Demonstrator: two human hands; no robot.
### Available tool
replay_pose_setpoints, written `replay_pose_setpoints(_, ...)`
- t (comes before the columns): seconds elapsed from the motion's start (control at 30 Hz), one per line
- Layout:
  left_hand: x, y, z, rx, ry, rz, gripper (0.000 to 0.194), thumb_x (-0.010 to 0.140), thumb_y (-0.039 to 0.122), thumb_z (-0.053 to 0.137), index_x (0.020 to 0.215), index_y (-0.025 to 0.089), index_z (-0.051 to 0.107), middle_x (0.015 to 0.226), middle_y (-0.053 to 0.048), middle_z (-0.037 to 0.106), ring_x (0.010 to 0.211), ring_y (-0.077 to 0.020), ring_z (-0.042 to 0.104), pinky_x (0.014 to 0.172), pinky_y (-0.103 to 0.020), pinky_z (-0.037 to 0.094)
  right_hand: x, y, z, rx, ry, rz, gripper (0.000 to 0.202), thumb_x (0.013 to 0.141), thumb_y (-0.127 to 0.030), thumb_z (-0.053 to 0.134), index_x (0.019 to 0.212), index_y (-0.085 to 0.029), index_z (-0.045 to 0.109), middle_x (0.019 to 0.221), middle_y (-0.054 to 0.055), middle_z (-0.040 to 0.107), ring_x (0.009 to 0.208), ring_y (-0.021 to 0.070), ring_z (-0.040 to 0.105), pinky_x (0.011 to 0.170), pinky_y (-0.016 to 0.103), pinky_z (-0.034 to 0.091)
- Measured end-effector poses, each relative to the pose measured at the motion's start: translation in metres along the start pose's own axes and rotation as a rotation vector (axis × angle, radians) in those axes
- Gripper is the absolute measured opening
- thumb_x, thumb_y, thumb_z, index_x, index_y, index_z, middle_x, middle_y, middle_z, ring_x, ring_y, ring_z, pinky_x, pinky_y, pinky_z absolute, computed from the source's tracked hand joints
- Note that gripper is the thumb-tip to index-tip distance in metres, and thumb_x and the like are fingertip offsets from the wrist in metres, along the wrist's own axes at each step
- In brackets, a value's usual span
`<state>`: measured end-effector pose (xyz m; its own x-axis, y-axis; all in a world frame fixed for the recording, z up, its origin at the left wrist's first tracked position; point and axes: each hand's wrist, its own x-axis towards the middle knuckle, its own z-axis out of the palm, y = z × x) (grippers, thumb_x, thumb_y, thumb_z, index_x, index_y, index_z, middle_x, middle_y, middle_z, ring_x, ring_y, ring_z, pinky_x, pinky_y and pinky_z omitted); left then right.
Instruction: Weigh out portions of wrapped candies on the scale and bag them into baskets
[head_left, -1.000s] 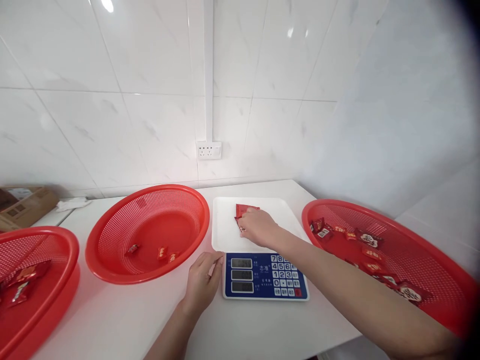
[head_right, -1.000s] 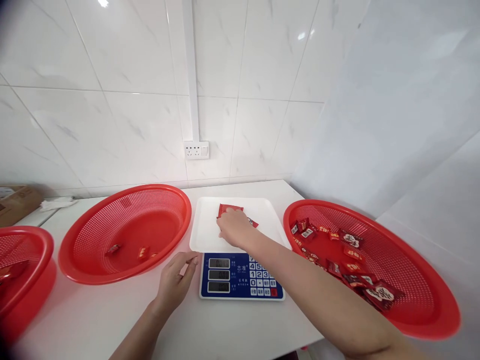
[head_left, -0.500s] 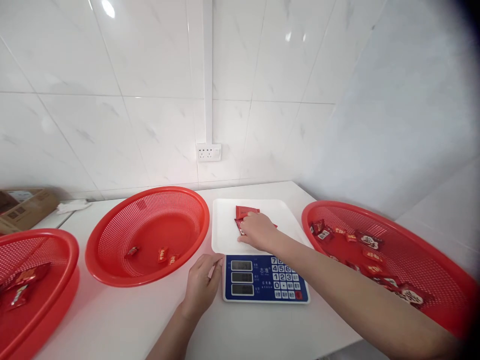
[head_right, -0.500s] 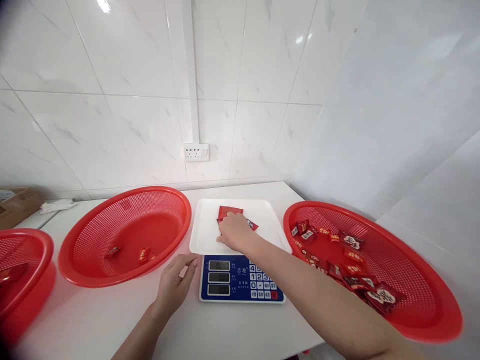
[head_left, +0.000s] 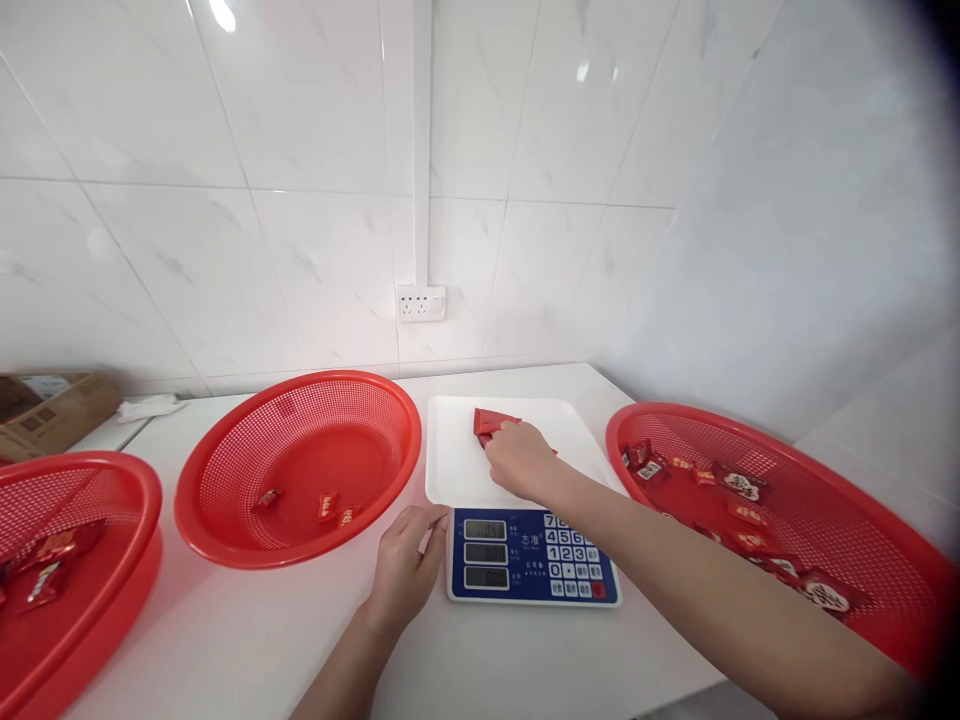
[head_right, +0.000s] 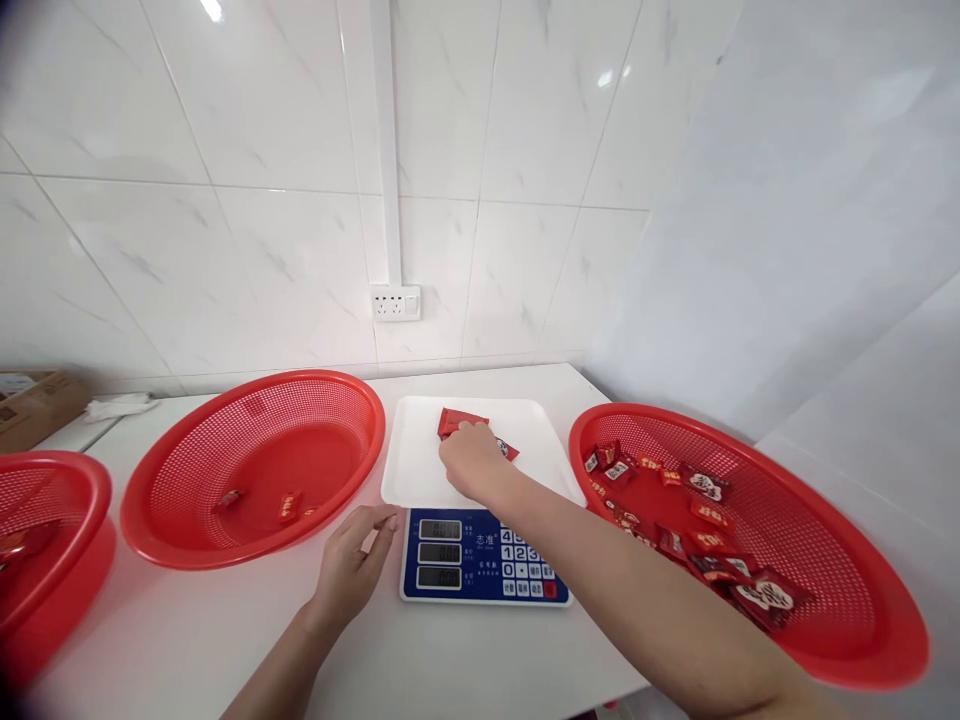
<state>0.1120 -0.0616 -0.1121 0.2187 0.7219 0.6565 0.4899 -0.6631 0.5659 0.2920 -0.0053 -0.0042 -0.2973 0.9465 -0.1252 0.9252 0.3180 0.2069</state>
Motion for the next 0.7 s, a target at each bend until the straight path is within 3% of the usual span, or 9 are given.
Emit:
replay_pose_setpoints(0.1, -0.001, -0.001, 0.001, 0.000, -0.006, 0.000, 0.015, 0.086, 0.020, 0.047, 0.093, 0.020, 0.062, 0.078, -0.003, 0.069, 0.071, -0.0130, 0.064, 0.060, -0.021, 0.052, 0.004, 0.005, -0.018, 0.057, -0.032, 0.045, 0.017, 0.076, -0.019, 0.055, 0.071, -0.015, 0.070, 0.073, 0.012, 0.069, 0.072, 0.0242, 0.062, 0.058, 0.030, 0.041)
replay_pose_setpoints(0.17, -0.002, -0.002, 0.002, 0.003, -0.013, -0.005, 0.015, 0.086, 0.021, 0.048, 0.093, 0.020, 0.062, 0.079, -0.003, 0.069, 0.072, -0.0134, 0.065, 0.059, -0.021, 0.052, 0.008, 0.008, -0.034, 0.148, -0.010, 0.049, 0.027, 0.083, -0.030, 0.049, 0.071, -0.017, 0.070, 0.071, 0.009, 0.069, 0.065, 0.0200, 0.062, 0.054, 0.027, 0.040)
replay_pose_setpoints(0.3, -0.003, -0.006, 0.004, -0.012, -0.011, -0.032, 0.016, 0.086, 0.022, 0.047, 0.093, 0.020, 0.062, 0.079, -0.004, 0.069, 0.072, -0.0139, 0.065, 0.054, -0.020, 0.052, 0.020, 0.014, -0.050, 0.585, 0.164, -0.072, 0.044, 0.090, -0.049, 0.036, 0.099, -0.020, 0.068, 0.096, 0.005, 0.070, 0.082, 0.0180, 0.063, 0.063, 0.025, 0.043)
replay_pose_setpoints(0.37, -0.003, -0.007, 0.004, -0.020, -0.007, -0.048, 0.017, 0.087, 0.023, 0.047, 0.093, 0.020, 0.062, 0.079, -0.004, 0.069, 0.071, -0.0139, 0.065, 0.052, -0.020, 0.052, 0.025, 0.021, -0.044, 0.639, 0.184, -0.050, 0.045, 0.089, -0.051, 0.039, 0.116, -0.021, 0.060, 0.117, 0.005, 0.063, 0.099, 0.0191, 0.060, 0.073, 0.025, 0.044)
replay_pose_setpoints(0.43, -0.003, -0.006, 0.004, -0.021, -0.016, -0.062, 0.018, 0.087, 0.024, 0.046, 0.093, 0.020, 0.062, 0.079, -0.004, 0.069, 0.072, -0.0141, 0.065, 0.053, -0.020, 0.052, 0.030, 0.029, -0.030, 0.539, 0.135, 0.054, 0.046, 0.085, -0.046, 0.049, 0.123, -0.021, 0.055, 0.127, 0.007, 0.057, 0.110, 0.0221, 0.055, 0.080, 0.027, 0.042)
replay_pose_setpoints(0.57, -0.004, -0.003, 0.005, -0.028, -0.056, -0.061, 0.019, 0.088, 0.024, 0.045, 0.094, 0.020, 0.063, 0.081, -0.005, 0.069, 0.074, -0.0138, 0.065, 0.058, -0.021, 0.053, 0.031, 0.043, 0.000, 0.430, 0.016, 0.159, 0.034, 0.075, -0.030, 0.063, 0.108, -0.020, 0.062, 0.113, 0.010, 0.064, 0.102, 0.0283, 0.058, 0.073, 0.031, 0.043)
replay_pose_setpoints(0.7, -0.004, -0.002, 0.005, -0.056, -0.061, -0.068, 0.020, 0.088, 0.025, 0.045, 0.094, 0.021, 0.064, 0.082, -0.005, 0.069, 0.075, -0.0142, 0.065, 0.060, -0.022, 0.052, 0.030, 0.049, 0.012, 0.457, 0.044, 0.203, 0.020, 0.081, -0.019, 0.053, 0.099, -0.020, 0.062, 0.101, 0.011, 0.067, 0.094, 0.0278, 0.061, 0.070, 0.032, 0.042)
